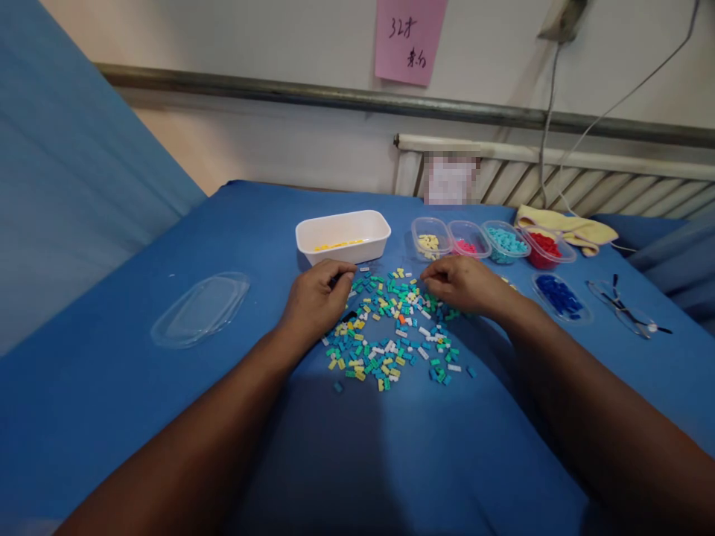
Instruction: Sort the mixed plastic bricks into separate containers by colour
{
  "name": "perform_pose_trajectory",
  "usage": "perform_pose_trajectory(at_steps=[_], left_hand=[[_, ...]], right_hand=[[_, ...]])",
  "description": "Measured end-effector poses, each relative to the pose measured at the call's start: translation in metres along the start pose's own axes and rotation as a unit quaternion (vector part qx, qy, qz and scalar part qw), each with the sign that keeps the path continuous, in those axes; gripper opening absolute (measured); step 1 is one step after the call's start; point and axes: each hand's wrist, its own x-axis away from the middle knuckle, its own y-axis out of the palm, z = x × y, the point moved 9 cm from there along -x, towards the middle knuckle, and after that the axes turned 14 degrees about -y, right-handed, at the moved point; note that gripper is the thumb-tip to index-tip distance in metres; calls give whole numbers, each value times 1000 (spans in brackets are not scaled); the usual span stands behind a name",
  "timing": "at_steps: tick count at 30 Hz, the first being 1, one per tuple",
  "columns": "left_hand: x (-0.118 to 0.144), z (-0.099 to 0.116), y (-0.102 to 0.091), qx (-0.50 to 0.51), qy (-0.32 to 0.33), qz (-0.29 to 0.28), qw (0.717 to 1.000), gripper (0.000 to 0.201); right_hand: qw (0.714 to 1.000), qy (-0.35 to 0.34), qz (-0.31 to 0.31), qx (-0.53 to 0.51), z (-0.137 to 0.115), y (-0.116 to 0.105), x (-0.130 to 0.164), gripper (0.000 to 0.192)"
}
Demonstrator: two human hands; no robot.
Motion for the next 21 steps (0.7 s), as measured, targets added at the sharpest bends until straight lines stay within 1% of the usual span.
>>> perform_pose_trajectory(at_steps=[2, 4, 7, 10, 16, 21], left_hand=[[0, 1, 0, 1, 0, -2, 1000, 28], [1, 3, 1, 1, 1, -7, 1000, 28], [2, 4, 1, 1, 0, -10, 1000, 28], [2, 4, 2, 0, -2, -12, 1000, 28], [5, 5, 5, -3, 1, -24, 1000, 30], [6, 8, 4, -1, -3, -23, 1000, 30]], right_hand=[[1000, -21, -4, 11, -8, 2, -4, 26], [999, -22, -24, 36, -11, 8, -7, 25], [997, 1, -49, 58, -6, 14, -7, 20], [996, 10, -62, 60, -2, 14, -4, 18], [996, 3, -70, 61, 0, 16, -4, 16], [997, 12, -61, 42, 0, 16, -3, 13]])
